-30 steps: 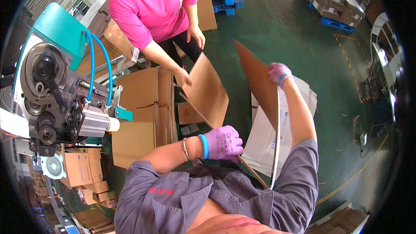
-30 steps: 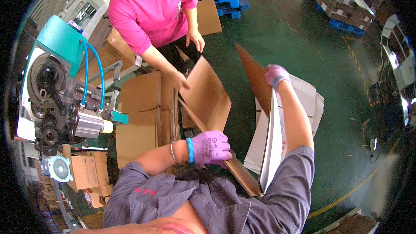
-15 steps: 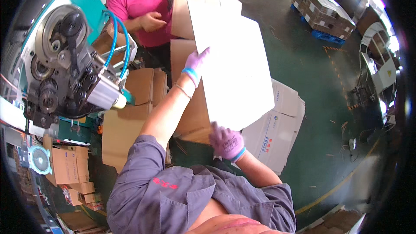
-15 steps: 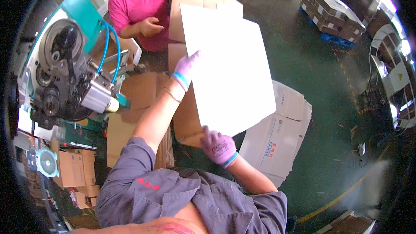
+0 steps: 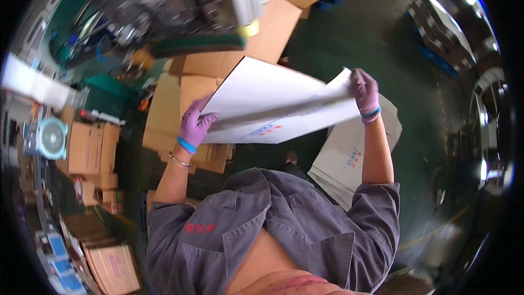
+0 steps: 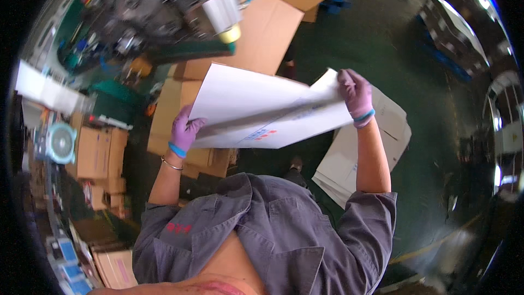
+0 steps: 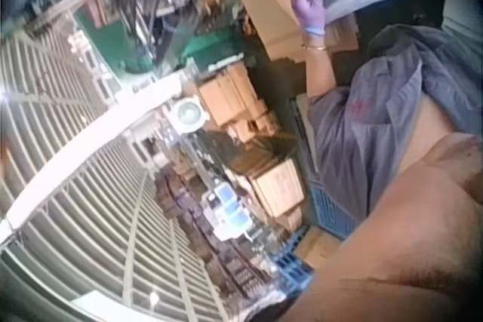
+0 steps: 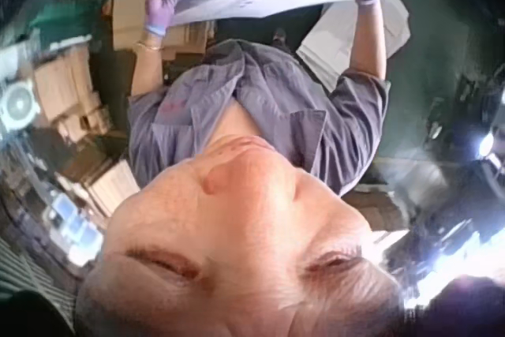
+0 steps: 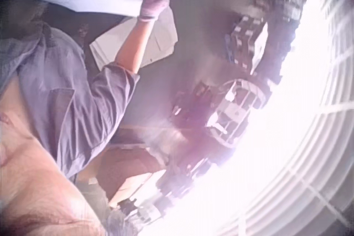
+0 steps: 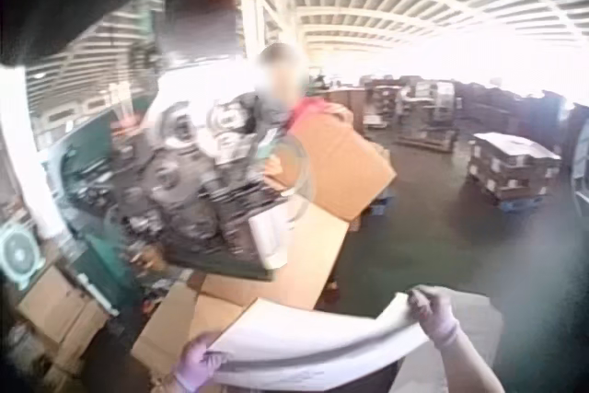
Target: The person picks up flat cardboard sheets from a stack and feeds them into an industrial folding and gluing machine while receiving more cardboard from another person.
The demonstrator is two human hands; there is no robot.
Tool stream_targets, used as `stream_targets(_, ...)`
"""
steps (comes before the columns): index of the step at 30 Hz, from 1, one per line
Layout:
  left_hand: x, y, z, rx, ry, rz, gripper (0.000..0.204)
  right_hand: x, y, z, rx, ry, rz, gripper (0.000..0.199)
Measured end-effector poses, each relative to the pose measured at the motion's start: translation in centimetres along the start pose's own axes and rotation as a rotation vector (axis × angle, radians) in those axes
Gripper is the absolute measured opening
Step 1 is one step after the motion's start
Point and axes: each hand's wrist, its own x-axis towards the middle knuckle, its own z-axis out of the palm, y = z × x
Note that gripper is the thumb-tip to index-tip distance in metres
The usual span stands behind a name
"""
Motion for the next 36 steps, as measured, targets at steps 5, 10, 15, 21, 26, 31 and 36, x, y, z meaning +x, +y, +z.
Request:
stream_targets(5, -5.5, 5.2, -2.1, 1.214, 0.319, 0.848, 0.043, -1.9, -5.6, 15.0, 0.221, -0.806, 0.458, 0.048)
stream_targets(10, -5.5, 1.6, -0.8, 1.545, -0.198, 0.655, 0.044, -4.1, -8.5, 25.9, 0.021, -0.9, -0.03, 0.032)
stream_targets(15, -1.8, -0.2, -3.2, 1.484, -0.13, 0.627, 0.052, 0.1, -13.1, 19.6, -0.414, -0.299, -0.451, 0.026)
stream_targets(21, 5.8, 2.0, -4.0, 1.293, -0.062, 0.566, 0.065, -0.9, -7.5, 8.1, -0.526, -0.429, -0.218, 0.047)
stream_targets(26, 12.8, 4.9, -1.8, 1.233, 0.187, 0.609, 0.059, 3.6, -6.6, 4.8, -0.421, -0.1, -0.199, 0.018)
stream_targets(31, 15.3, 3.1, -2.0, 0.987, 0.386, 0.525, 0.045, 10.5, -5.5, 2.8, -0.136, -0.195, -0.506, 0.019)
stream_targets(36, 16.0, -0.5, -2.2, 0.881, 0.336, 0.387, 0.045, 15.2, 2.0, 3.3, 0.762, 0.261, 0.36, 0.058)
